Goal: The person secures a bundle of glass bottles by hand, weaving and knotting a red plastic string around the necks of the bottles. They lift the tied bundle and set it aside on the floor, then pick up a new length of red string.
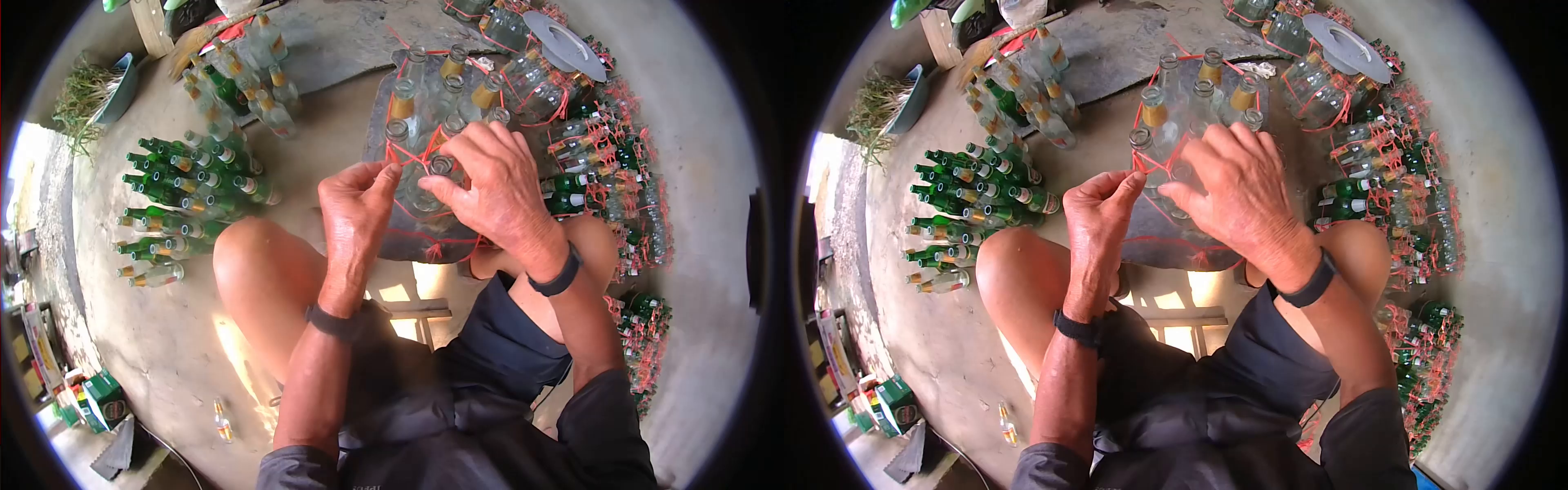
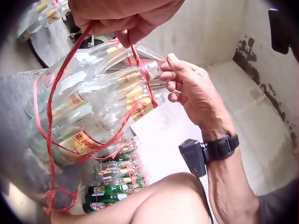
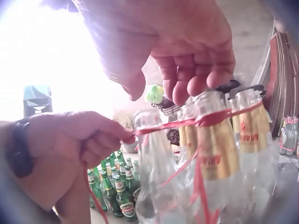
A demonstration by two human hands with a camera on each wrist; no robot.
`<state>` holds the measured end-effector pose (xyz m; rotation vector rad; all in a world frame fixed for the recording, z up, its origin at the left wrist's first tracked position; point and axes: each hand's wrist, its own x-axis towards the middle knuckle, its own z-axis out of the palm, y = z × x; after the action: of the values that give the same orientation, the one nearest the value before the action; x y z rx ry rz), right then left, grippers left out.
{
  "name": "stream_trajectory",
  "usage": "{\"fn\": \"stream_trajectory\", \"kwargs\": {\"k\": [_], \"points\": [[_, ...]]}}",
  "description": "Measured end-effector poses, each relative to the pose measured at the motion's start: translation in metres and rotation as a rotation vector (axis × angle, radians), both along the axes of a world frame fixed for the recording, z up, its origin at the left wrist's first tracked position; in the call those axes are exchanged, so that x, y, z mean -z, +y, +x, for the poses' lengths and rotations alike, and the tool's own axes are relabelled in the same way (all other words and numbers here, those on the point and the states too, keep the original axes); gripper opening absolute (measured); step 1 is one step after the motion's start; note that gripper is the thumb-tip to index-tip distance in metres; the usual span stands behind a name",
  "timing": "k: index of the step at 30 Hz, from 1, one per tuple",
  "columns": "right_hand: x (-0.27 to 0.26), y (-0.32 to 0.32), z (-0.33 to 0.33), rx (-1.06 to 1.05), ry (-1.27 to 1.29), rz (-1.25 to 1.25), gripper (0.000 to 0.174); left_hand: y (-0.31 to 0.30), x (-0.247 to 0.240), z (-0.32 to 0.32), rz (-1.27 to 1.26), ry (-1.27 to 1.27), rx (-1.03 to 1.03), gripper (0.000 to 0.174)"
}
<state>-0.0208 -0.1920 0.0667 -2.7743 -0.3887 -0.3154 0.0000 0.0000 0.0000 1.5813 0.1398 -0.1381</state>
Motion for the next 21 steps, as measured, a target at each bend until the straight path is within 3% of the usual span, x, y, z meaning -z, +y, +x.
{"fn": "stream_trajectory", "kwargs": {"k": [6, 15, 21], "points": [[0.012, 0.008, -0.009, 0.067, -0.241, -0.106, 0.041, 0.001, -0.005, 0.001, 0.096, -0.074, 0.022, 0.029], [0.02, 0.016, -0.009, 0.162, -0.095, -0.022, 0.043, 0.001, -0.004, 0.0, 0.086, -0.055, 0.008, 0.025], [0.022, 0.01, -0.003, 0.103, -0.08, 0.017, 0.042, 0.006, -0.011, 0.0, 0.117, -0.053, 0.035, 0.023]]}}
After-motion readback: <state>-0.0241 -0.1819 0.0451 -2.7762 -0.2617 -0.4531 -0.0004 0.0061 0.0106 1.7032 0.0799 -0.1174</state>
